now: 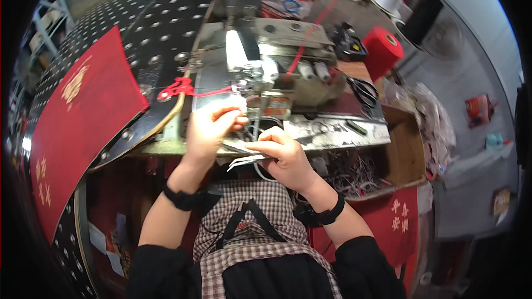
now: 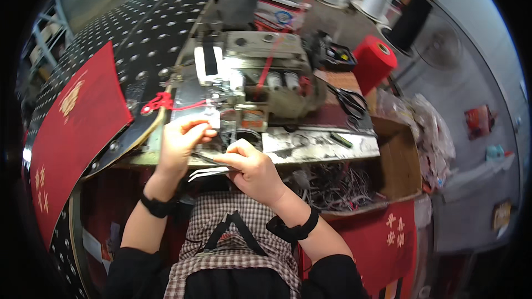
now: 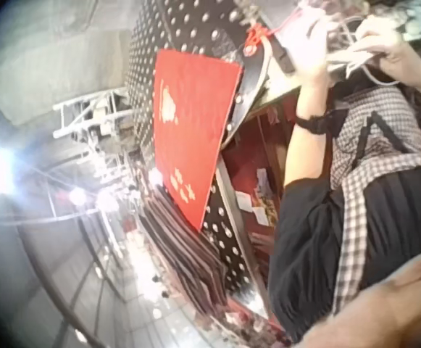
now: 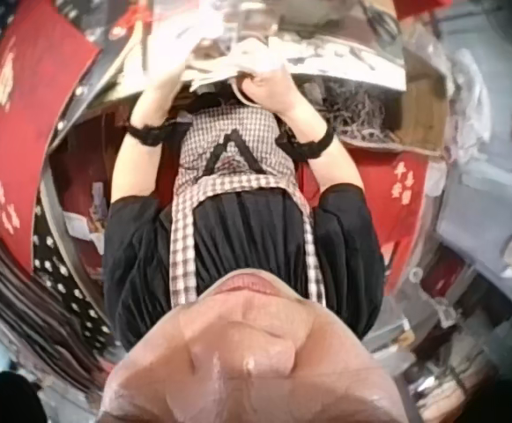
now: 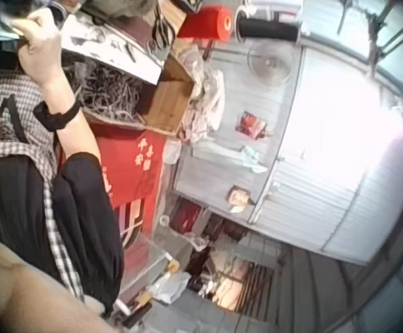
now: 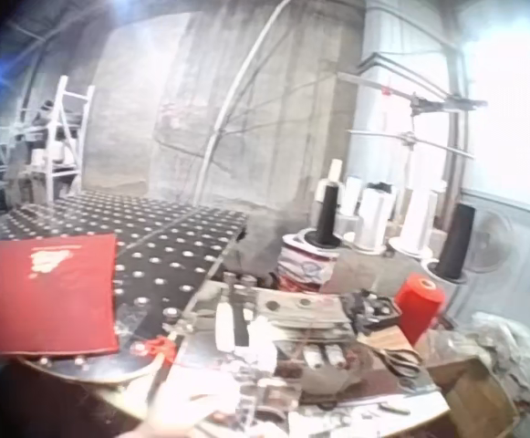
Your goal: The person is using an industrial sewing machine to sew the edges of a large red mat and attach a red decorative cord.
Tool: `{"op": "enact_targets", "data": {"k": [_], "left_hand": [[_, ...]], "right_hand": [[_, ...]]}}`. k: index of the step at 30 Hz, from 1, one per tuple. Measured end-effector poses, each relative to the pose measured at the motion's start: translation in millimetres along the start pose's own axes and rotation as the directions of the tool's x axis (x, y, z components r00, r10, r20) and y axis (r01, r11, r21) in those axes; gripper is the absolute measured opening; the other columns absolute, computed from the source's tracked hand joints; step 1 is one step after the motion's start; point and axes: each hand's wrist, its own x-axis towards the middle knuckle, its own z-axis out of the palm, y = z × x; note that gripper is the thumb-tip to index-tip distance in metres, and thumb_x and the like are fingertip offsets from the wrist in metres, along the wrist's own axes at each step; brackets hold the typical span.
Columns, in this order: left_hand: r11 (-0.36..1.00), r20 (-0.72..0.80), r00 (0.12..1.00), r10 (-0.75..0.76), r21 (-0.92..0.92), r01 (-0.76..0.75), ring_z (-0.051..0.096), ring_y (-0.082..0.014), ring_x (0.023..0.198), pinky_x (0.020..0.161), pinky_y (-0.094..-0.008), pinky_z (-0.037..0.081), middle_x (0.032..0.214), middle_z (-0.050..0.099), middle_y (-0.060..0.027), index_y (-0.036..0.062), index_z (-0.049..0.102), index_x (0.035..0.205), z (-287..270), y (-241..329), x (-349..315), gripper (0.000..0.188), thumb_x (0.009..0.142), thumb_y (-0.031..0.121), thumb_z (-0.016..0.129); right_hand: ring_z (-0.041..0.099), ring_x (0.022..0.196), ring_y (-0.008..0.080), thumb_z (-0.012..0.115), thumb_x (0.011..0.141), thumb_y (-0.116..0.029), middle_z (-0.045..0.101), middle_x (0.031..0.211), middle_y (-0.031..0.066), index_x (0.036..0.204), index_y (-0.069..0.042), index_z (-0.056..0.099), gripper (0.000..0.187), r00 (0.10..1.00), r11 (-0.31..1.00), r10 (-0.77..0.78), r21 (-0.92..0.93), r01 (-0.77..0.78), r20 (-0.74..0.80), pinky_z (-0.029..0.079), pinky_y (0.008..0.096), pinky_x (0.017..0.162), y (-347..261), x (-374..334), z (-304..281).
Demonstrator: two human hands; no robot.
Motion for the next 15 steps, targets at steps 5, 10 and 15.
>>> {"op": "enact_targets", "data": {"k": [5,10,15], "left_hand": [[0.999,-0.086,0.996,-0.016,0.028,0.019,0.069,-0.0144,0.083,0.074,-0.023,0.055,0.101,0.07,-0.0102,-0.0043,0.065,0.112,-11,2,-19,0.02,0.094,0.003,0.06],[0.998,-0.103,0.994,-0.034,0.043,0.038,0.069,-0.0147,0.082,0.072,-0.0229,0.054,0.103,0.069,-0.0105,-0.0056,0.065,0.11,-12,3,-25,0.019,0.093,0.0,0.059],[0.999,-0.093,0.995,-0.022,0.048,0.026,0.069,-0.0147,0.084,0.073,-0.0229,0.054,0.103,0.069,-0.0103,-0.0051,0.065,0.113,-4,-2,-29,0.021,0.094,0.0,0.058]], "right_hand": [[0.063,0.082,0.0274,0.066,0.087,-0.012,0.061,0.094,0.0125,0.105,-0.006,0.068,0.019,0.893,0.89,0.409,-0.132,-0.435,-0.19,0.051,0.0353,0.07,39,-55,-65],[0.061,0.085,0.0308,0.067,0.086,-0.012,0.059,0.09,0.0113,0.102,-0.006,0.072,0.018,0.888,0.706,0.369,-0.538,-0.46,-0.276,0.049,0.0401,0.075,95,-79,-108],[0.058,0.085,0.0296,0.071,0.08,-0.013,0.059,0.09,0.0095,0.102,-0.007,0.072,0.023,0.959,0.7,0.13,-0.662,-0.268,-0.251,0.047,0.0411,0.075,124,-80,-105]]}}
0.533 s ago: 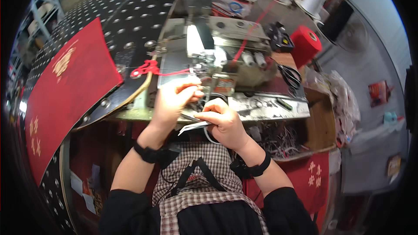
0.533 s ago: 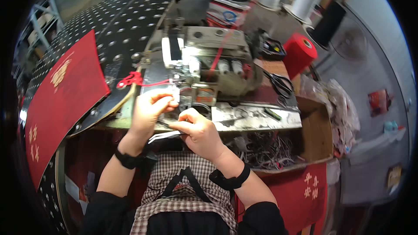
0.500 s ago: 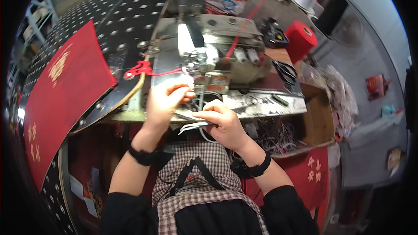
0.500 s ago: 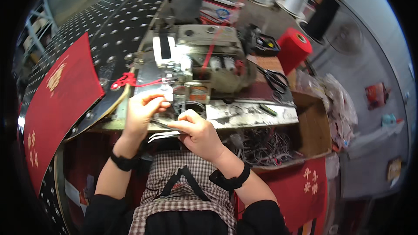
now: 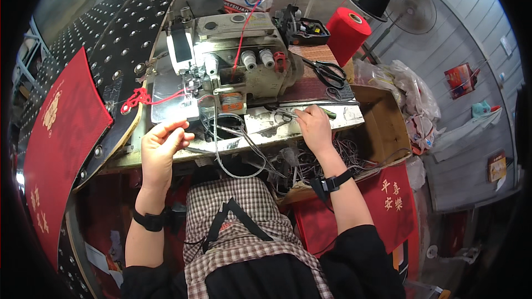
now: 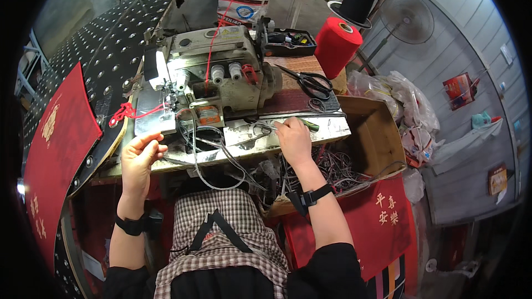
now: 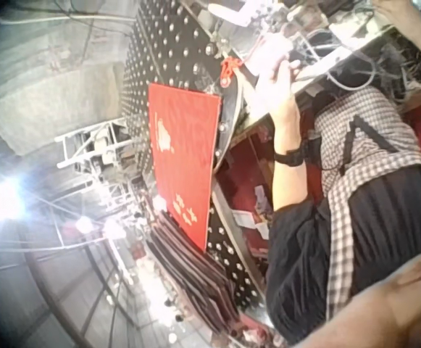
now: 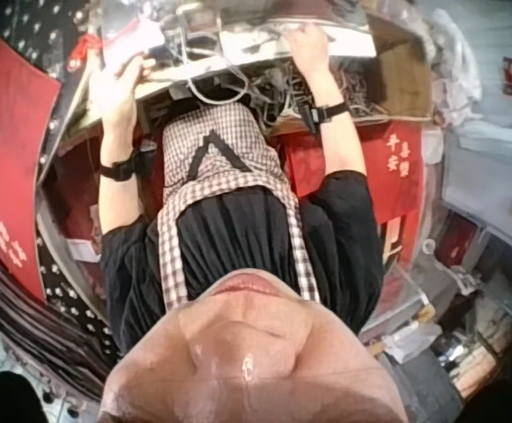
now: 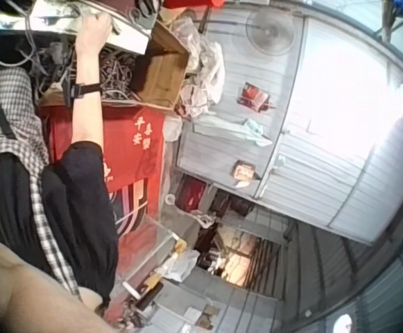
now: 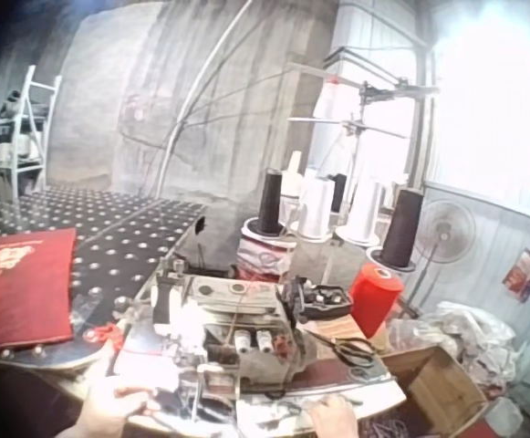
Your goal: The person is using an industrial sewing machine to sew the edges of a large red mat and attach a red decorative cord.
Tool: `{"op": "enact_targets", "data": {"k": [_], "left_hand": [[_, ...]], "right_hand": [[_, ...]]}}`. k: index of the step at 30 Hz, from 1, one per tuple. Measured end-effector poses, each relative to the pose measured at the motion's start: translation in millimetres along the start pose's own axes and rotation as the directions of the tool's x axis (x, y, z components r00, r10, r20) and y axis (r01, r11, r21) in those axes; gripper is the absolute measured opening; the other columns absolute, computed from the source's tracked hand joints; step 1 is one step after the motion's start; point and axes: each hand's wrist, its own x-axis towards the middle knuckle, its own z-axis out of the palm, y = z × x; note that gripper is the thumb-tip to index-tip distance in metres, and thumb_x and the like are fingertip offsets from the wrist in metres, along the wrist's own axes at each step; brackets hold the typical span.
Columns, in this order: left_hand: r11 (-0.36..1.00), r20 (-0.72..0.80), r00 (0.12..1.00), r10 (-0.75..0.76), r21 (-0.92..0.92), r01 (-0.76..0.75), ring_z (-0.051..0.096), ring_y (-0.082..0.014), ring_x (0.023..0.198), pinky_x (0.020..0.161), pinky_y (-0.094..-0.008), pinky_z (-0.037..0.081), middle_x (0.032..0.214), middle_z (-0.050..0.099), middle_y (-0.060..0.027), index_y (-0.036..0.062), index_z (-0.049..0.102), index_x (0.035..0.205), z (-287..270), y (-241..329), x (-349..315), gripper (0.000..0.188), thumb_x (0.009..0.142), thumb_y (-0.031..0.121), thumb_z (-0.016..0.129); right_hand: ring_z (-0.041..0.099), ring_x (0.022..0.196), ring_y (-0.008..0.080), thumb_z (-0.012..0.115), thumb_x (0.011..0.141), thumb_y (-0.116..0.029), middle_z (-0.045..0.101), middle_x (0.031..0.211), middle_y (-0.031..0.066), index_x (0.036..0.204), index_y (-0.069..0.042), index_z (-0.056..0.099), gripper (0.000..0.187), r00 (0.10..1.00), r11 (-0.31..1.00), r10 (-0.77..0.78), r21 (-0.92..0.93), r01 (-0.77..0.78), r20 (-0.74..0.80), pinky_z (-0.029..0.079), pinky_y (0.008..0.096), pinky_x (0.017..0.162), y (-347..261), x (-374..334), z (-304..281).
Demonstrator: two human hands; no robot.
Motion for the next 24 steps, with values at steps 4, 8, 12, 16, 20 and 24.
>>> {"op": "enact_targets", "data": {"k": [4,8,12,16,20,24], "left_hand": [[0.999,-0.008,1.0,-0.001,-0.032,0.001,0.069,-0.015,0.086,0.074,-0.023,0.054,0.104,0.069,-0.0103,-0.0045,0.064,0.115,2,-2,-3,0.023,0.094,-0.001,0.058],[0.999,0.001,1.0,0.001,-0.047,-0.001,0.069,-0.0154,0.086,0.075,-0.0236,0.055,0.106,0.068,-0.0105,-0.004,0.064,0.116,2,-2,-4,0.024,0.093,-0.001,0.059],[0.996,0.081,0.996,0.022,-0.092,-0.015,0.07,-0.0176,0.087,0.076,-0.0251,0.055,0.112,0.068,-0.0113,-0.0036,0.062,0.12,5,0,-4,0.029,0.092,0.0,0.061],[0.982,0.104,0.993,-0.046,-0.179,0.064,0.069,-0.0153,0.085,0.075,-0.0242,0.055,0.116,0.066,-0.0109,-0.0015,0.061,0.124,6,4,-6,0.033,0.09,-0.001,0.062],[0.973,0.176,0.981,-0.083,-0.2,0.118,0.069,-0.0145,0.086,0.073,-0.0226,0.055,0.12,0.064,-0.0113,-0.0024,0.056,0.129,1,11,-6,0.041,0.089,-0.001,0.062],[0.968,0.298,0.95,-0.094,-0.194,0.157,0.069,-0.0123,0.085,0.07,-0.0197,0.053,0.123,0.063,-0.011,-0.0036,0.051,0.134,-4,15,-8,0.047,0.088,-0.003,0.062]], "right_hand": [[0.059,0.086,0.0306,0.07,0.08,-0.011,0.061,0.091,0.0105,0.1,-0.005,0.072,0.022,0.996,1.0,0.017,-0.013,-0.019,-0.086,0.047,0.0425,0.076,9,-5,-1],[0.061,0.089,0.0318,0.06,0.082,-0.008,0.062,0.092,0.0115,0.096,-0.007,0.071,0.018,0.99,0.971,0.12,-0.198,-0.132,-0.072,0.05,0.0434,0.079,38,-1,-11],[0.059,0.096,0.0318,0.057,0.084,-0.009,0.059,0.096,0.013,0.102,-0.004,0.068,0.022,0.989,0.928,0.112,-0.366,-0.07,0.097,0.05,0.0433,0.081,56,6,-15],[0.057,0.101,0.0339,0.053,0.088,-0.007,0.058,0.102,0.0142,0.114,-0.004,0.062,0.027,0.957,0.904,0.203,-0.414,-0.102,0.206,0.048,0.0441,0.086,54,14,-21],[0.06,0.097,0.0325,0.05,0.097,-0.008,0.059,0.107,0.015,0.123,-0.004,0.051,0.026,0.989,0.989,0.147,0.034,-0.147,0.002,0.049,0.0419,0.083,13,15,-30],[0.055,0.08,0.0114,0.046,0.101,-0.008,0.057,0.093,0.0037,0.125,-0.007,0.05,0.024,0.958,0.589,0.124,0.757,-0.281,0.259,0.047,0.0263,0.075,-64,11,-21]]}}
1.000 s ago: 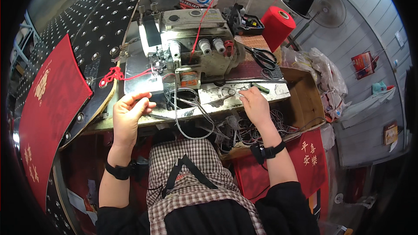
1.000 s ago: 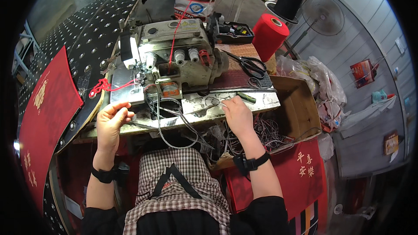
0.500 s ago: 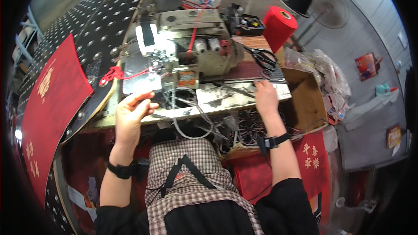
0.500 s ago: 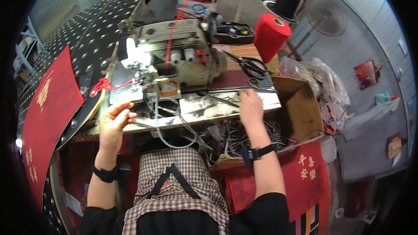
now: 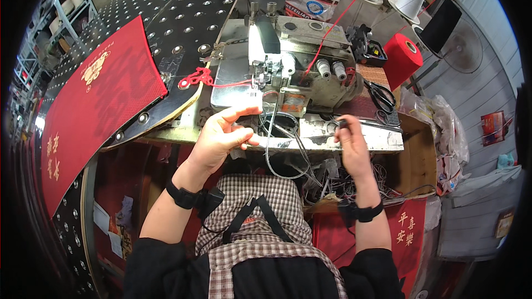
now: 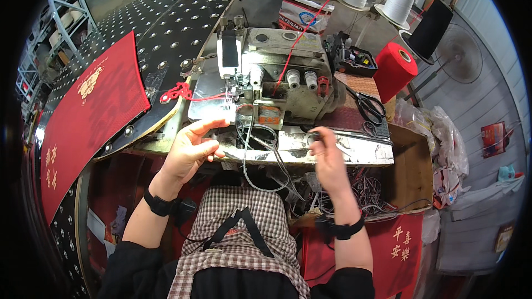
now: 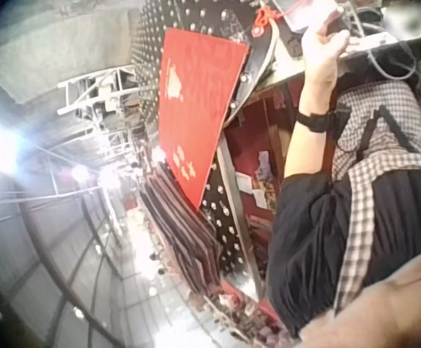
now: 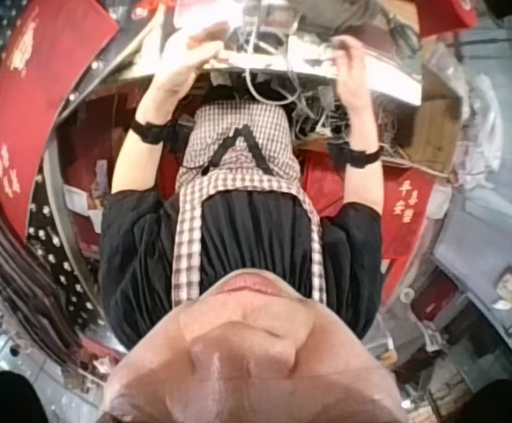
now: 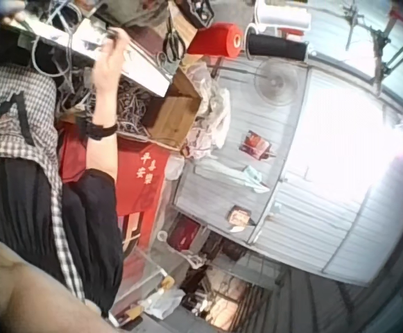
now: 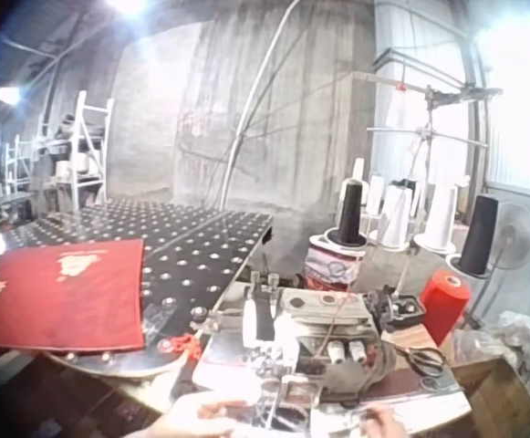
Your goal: The person is using an industrial sewing machine to sew the edges of a large red mat and attach a red decorative cord.
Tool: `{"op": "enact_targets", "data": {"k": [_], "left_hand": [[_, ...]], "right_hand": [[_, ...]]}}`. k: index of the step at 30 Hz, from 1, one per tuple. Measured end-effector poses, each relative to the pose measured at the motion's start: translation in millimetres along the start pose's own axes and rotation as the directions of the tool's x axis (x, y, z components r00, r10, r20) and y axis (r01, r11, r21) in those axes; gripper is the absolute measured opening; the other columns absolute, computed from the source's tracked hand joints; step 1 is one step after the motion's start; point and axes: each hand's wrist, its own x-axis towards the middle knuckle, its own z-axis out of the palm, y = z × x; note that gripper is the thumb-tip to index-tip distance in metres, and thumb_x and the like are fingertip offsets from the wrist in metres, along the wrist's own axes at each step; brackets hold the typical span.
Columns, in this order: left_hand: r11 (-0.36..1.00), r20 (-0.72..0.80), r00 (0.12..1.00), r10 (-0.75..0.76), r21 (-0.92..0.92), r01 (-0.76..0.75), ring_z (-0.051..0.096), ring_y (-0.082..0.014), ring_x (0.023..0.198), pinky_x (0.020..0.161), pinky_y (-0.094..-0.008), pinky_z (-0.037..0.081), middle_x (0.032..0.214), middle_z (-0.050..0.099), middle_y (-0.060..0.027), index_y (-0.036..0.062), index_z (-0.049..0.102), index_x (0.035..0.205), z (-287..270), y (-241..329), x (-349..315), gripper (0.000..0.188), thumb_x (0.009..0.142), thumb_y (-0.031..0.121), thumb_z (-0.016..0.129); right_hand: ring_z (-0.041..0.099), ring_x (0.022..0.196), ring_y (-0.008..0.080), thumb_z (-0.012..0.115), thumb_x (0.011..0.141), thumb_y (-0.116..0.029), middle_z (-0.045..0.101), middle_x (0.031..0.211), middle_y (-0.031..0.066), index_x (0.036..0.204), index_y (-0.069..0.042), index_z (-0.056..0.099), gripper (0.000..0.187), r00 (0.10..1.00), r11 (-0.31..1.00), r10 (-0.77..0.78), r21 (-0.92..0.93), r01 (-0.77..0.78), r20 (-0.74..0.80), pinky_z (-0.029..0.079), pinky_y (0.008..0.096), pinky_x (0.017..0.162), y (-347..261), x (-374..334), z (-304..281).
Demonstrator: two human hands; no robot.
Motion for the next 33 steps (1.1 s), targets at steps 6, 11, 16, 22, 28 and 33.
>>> {"op": "enact_targets", "data": {"k": [6,11,16,22,28,33], "left_hand": [[1.0,-0.046,0.999,0.018,0.016,-0.017,0.068,-0.0102,0.083,0.065,-0.0191,0.05,0.129,0.06,-0.0107,-0.0009,0.05,0.136,-3,-2,-4,0.051,0.086,-0.004,0.062],[0.997,-0.037,0.999,0.009,0.073,-0.006,0.068,-0.0088,0.084,0.067,-0.0193,0.051,0.127,0.062,-0.01,-0.0011,0.049,0.137,-6,-4,-6,0.051,0.088,-0.002,0.061],[0.986,-0.082,0.995,0.052,0.161,-0.038,0.07,-0.0131,0.082,0.064,-0.0197,0.051,0.133,0.058,-0.0126,0.0038,0.051,0.138,-9,-6,-8,0.053,0.087,-0.002,0.063],[0.982,-0.114,0.993,0.001,0.188,0.021,0.069,-0.012,0.079,0.065,-0.0201,0.052,0.119,0.066,-0.0098,-0.0016,0.06,0.123,-13,-5,-7,0.038,0.085,-0.003,0.06],[0.984,-0.133,0.99,-0.048,0.165,0.069,0.068,-0.0122,0.076,0.065,-0.0203,0.053,0.115,0.066,-0.0106,-0.002,0.06,0.121,-9,-6,-9,0.036,0.085,-0.005,0.061],[0.986,-0.157,0.987,-0.045,0.154,0.07,0.069,-0.0126,0.076,0.064,-0.0202,0.053,0.115,0.066,-0.0113,-0.0023,0.059,0.122,-8,-4,-12,0.037,0.084,-0.005,0.061]], "right_hand": [[0.043,0.075,0.0051,0.051,0.101,-0.016,0.05,0.084,-0.0036,0.107,-0.002,0.063,0.02,0.967,0.944,0.061,0.299,-0.137,0.248,0.038,0.0211,0.069,-39,6,82],[0.042,0.072,0.0025,0.059,0.099,-0.024,0.05,0.08,-0.0053,0.099,-0.003,0.062,0.021,0.969,0.913,0.054,0.382,-0.146,0.241,0.035,0.0192,0.065,-60,13,111],[0.052,0.076,0.0144,0.051,0.102,-0.019,0.055,0.084,0.0071,0.107,-0.001,0.058,0.021,1.0,0.998,-0.022,0.054,0.023,-0.018,0.044,0.0288,0.072,-38,10,63],[0.056,0.091,0.0366,0.062,0.09,-0.011,0.057,0.093,0.0178,0.114,0.0,0.065,0.026,0.926,0.664,-0.074,-0.711,-0.231,-0.37,0.046,0.043,0.081,54,30,-58],[0.056,0.091,0.0359,0.07,0.076,-0.006,0.057,0.089,0.0156,0.109,-0.001,0.069,0.033,0.931,0.619,-0.227,-0.781,-0.088,-0.285,0.046,0.0432,0.081,101,36,-88],[0.058,0.088,0.0288,0.071,0.082,-0.011,0.058,0.096,0.0109,0.109,-0.003,0.067,0.028,0.861,0.528,-0.422,-0.849,-0.022,-0.285,0.048,0.0389,0.078,61,52,-71]]}}
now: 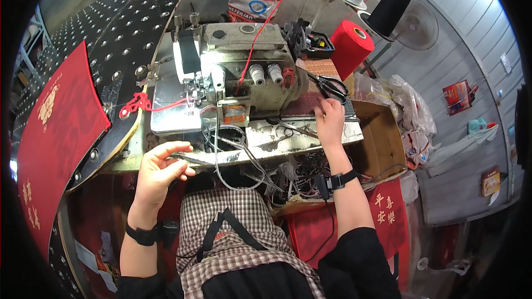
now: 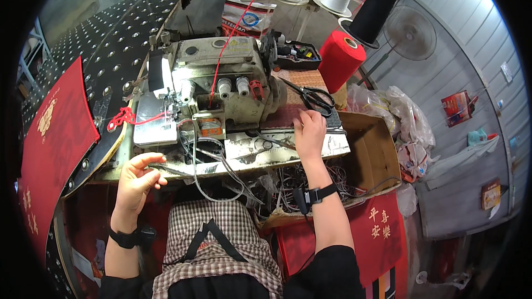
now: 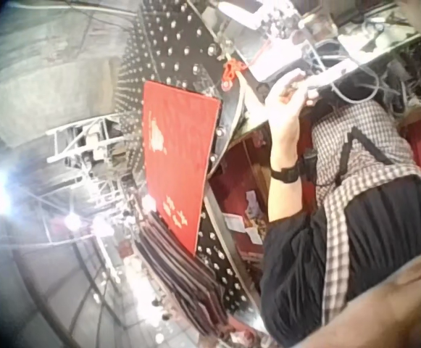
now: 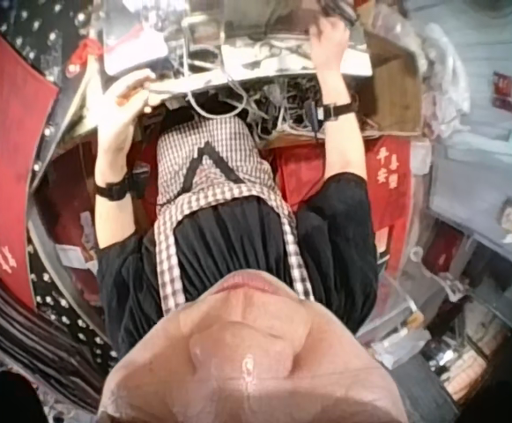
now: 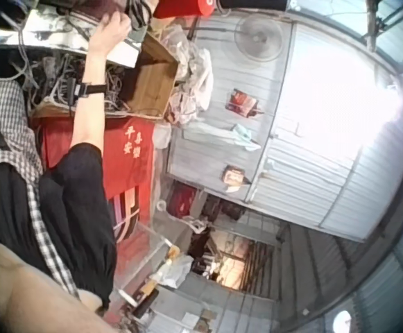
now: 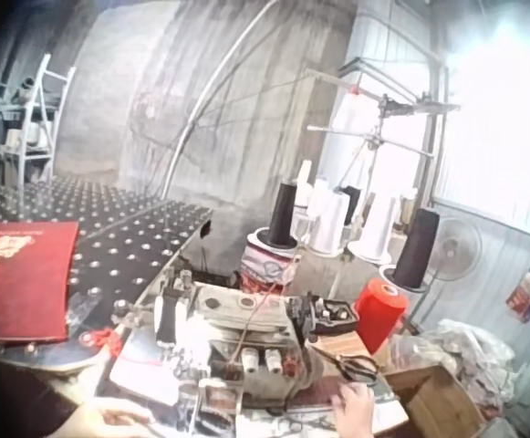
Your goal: The person is using an industrial sewing machine to sew the edges of a large red mat and attach a red decorative cord.
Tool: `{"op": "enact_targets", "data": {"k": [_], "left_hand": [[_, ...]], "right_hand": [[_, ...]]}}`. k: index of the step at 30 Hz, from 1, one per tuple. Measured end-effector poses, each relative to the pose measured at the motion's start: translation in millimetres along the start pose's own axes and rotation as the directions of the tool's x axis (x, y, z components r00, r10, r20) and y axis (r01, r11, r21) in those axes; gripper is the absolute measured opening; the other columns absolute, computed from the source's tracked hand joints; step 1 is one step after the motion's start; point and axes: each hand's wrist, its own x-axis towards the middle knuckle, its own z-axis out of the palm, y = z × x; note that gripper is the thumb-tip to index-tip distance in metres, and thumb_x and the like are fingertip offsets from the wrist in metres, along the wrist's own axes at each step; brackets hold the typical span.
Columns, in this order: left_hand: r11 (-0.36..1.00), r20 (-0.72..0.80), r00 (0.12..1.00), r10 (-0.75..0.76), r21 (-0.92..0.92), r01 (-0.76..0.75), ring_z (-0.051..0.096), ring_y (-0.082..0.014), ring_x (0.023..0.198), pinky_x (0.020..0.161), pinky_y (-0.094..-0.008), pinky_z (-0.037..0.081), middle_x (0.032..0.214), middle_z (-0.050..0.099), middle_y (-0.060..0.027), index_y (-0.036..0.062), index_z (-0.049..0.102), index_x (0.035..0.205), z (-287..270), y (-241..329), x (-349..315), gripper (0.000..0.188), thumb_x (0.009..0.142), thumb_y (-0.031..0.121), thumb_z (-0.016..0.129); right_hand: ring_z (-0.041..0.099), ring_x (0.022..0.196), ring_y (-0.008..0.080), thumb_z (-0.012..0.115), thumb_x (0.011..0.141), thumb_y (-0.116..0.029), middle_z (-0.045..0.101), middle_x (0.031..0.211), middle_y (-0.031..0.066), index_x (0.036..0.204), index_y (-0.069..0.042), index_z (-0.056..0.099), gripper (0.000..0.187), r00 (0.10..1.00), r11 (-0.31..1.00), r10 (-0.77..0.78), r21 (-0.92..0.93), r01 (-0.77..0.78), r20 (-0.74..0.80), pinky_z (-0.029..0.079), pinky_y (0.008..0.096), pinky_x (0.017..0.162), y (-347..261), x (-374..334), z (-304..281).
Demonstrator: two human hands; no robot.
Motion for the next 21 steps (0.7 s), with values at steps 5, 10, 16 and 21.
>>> {"op": "enact_targets", "data": {"k": [5,10,16,21], "left_hand": [[0.999,-0.008,0.999,0.032,-0.033,-0.032,0.069,-0.0125,0.076,0.063,-0.0197,0.053,0.117,0.065,-0.0114,-0.002,0.058,0.123,6,1,-2,0.038,0.085,-0.003,0.064],[0.999,-0.024,0.999,0.032,-0.037,-0.032,0.069,-0.0132,0.077,0.063,-0.0196,0.052,0.12,0.064,-0.0122,-0.0024,0.057,0.126,11,2,-4,0.042,0.085,-0.003,0.063],[0.995,0.035,0.997,0.066,-0.079,-0.063,0.07,-0.0151,0.081,0.066,-0.0207,0.053,0.123,0.063,-0.011,-0.0001,0.058,0.128,10,-1,-3,0.042,0.086,-0.002,0.065],[0.99,0.057,0.997,0.049,-0.133,-0.041,0.07,-0.0149,0.082,0.068,-0.0212,0.054,0.122,0.064,-0.0109,0.0004,0.058,0.128,14,-8,1,0.042,0.086,0.0,0.066]], "right_hand": [[0.059,0.08,0.0182,0.071,0.086,-0.008,0.058,0.096,0.0099,0.105,-0.002,0.062,0.023,0.997,0.752,0.068,0.659,-0.031,-0.031,0.049,0.0283,0.068,-70,47,-20],[0.059,0.086,0.0337,0.073,0.074,-0.006,0.059,0.092,0.0143,0.095,-0.003,0.06,0.025,0.991,0.926,-0.121,0.354,0.131,-0.051,0.047,0.0413,0.073,-111,68,-25],[0.052,0.059,0.0121,0.07,0.087,-0.002,0.058,0.073,0.0061,0.093,0.0,0.056,0.015,0.991,0.817,0.031,0.575,0.049,-0.128,0.043,0.0251,0.056,-129,14,-58],[0.063,0.072,0.0105,0.073,0.086,-0.008,0.064,0.084,0.0072,0.109,0.001,0.051,0.033,0.994,0.478,0.099,0.874,-0.086,0.043,0.051,0.0231,0.066,-179,-32,-72]]}}
